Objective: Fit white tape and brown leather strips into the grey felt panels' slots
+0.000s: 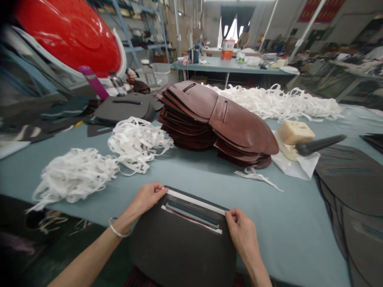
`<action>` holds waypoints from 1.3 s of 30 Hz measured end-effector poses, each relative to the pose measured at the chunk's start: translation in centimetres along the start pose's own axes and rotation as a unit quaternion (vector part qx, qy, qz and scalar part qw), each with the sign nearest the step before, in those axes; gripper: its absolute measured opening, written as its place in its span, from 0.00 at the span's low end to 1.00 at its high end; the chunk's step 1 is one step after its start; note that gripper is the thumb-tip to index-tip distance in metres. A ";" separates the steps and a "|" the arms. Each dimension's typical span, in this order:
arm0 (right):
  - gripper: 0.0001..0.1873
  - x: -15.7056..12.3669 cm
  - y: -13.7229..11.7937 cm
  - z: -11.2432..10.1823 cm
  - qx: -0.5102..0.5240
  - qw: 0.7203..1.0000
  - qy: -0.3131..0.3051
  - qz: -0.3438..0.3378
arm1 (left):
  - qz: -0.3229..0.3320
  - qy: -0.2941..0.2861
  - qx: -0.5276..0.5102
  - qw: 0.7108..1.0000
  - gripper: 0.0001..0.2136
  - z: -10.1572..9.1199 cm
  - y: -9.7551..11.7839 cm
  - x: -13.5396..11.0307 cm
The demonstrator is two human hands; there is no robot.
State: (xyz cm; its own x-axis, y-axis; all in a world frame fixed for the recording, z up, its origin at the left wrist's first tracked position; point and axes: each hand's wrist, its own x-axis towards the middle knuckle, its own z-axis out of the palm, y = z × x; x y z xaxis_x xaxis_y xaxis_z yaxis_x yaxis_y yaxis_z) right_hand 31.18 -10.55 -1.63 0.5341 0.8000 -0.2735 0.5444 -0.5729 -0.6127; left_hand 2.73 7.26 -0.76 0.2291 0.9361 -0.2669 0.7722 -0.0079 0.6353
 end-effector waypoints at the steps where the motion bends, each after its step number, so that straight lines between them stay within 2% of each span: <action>1: 0.19 0.0 0.0 0.0 -0.001 1.000 0.004 0.000 | 0.003 -0.005 0.001 1.000 0.15 0.0 0.0 0.0; 10: 0.13 0.1 -0.9 -0.4 0.000 0.999 0.025 0.029 | 0.011 -0.046 0.068 0.997 0.19 0.1 -0.5 0.5; 21: 0.10 -0.1 -1.6 -0.7 -0.012 0.998 0.025 0.049 | 0.005 -0.044 0.098 0.994 0.19 0.2 -0.3 0.6; 23: 0.09 -0.1 -1.9 -0.7 -0.022 0.998 0.030 0.051 | 0.001 -0.027 0.104 0.994 0.18 0.5 -0.4 0.5; 28: 0.05 -0.2 -2.1 -0.6 -0.046 0.997 0.037 0.047 | 0.009 0.058 0.115 0.992 0.16 1.3 -0.2 -0.2; 31: 0.03 -0.2 -2.0 -0.8 -0.067 0.997 0.039 0.028 | 0.071 0.089 0.123 0.986 0.12 1.9 -0.2 -1.0; 34: 0.06 -0.6 -2.4 -0.8 -0.139 0.989 0.040 -0.005 | 0.181 0.127 0.122 0.968 0.12 2.5 -0.5 -2.1; 37: 0.14 -1.3 -3.7 0.1 -0.228 0.964 0.066 -0.121 | 0.300 0.118 0.166 0.932 0.13 3.0 -0.8 -3.4; 39: 0.19 -1.7 -4.8 1.2 -0.258 0.935 0.066 -0.234 | 0.334 0.103 0.210 0.913 0.16 3.1 -1.0 -4.0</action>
State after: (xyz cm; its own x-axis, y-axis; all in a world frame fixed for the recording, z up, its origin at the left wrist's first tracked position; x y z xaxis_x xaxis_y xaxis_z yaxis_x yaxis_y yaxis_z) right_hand 26.87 -8.93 0.86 0.2160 0.9751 0.0502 0.9598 -0.2026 -0.1942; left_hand 2.87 2.43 -2.57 0.6493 0.7188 0.2484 0.6696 -0.6952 0.2614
